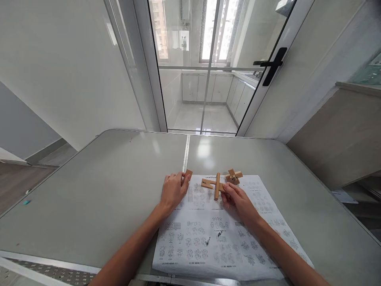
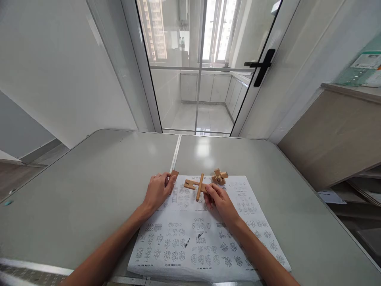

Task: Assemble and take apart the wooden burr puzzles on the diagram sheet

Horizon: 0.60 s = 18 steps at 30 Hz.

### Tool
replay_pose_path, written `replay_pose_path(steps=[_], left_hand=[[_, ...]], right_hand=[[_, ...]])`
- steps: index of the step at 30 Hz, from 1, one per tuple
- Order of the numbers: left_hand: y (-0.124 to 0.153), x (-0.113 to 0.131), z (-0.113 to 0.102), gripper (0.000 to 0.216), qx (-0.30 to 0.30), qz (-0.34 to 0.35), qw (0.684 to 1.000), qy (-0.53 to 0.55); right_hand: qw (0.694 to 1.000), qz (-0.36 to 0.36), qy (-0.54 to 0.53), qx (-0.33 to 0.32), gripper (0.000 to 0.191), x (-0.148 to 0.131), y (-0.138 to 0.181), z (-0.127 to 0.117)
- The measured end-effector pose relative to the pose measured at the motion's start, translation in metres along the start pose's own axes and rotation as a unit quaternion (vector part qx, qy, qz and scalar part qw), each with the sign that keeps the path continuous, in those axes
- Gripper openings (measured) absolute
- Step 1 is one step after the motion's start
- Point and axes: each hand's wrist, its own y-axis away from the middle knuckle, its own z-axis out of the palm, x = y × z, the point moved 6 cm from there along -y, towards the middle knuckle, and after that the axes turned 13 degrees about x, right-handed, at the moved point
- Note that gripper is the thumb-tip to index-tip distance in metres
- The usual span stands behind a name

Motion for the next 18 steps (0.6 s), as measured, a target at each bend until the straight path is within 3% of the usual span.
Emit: replay_pose_path(steps=[5, 10, 14, 15, 18], left_hand=[[-0.002, -0.006, -0.002, 0.047, -0.009, -0.032, 0.999, -0.022], [-0.005, -0.011, -0.009, 0.041, 0.027, -0.043, 0.998, -0.041], [-0.007, 0.003, -0.018, 0.036, 0.044, -0.021, 0.997, 0.059], [-0.006, 0.009, -0.018, 0.038, 0.024, -0.022, 0.992, 0.119], [0.005, 0.029, -0.007, 0.046, -0.110, -0.060, 0.948, 0.292]], right_hand=[[1.000, -0.011, 0.011, -0.006, 0.048, 0.000, 0.001, 0.000], [0.999, -0.016, 0.023, -0.019, 0.049, -0.003, 0.002, 0.001], [0.999, -0.019, 0.028, -0.024, 0.047, -0.005, 0.003, 0.002], [0.999, -0.021, 0.031, -0.028, 0.047, -0.006, 0.004, 0.003], [0.998, -0.032, 0.040, -0.038, 0.047, -0.007, 0.005, 0.006]])
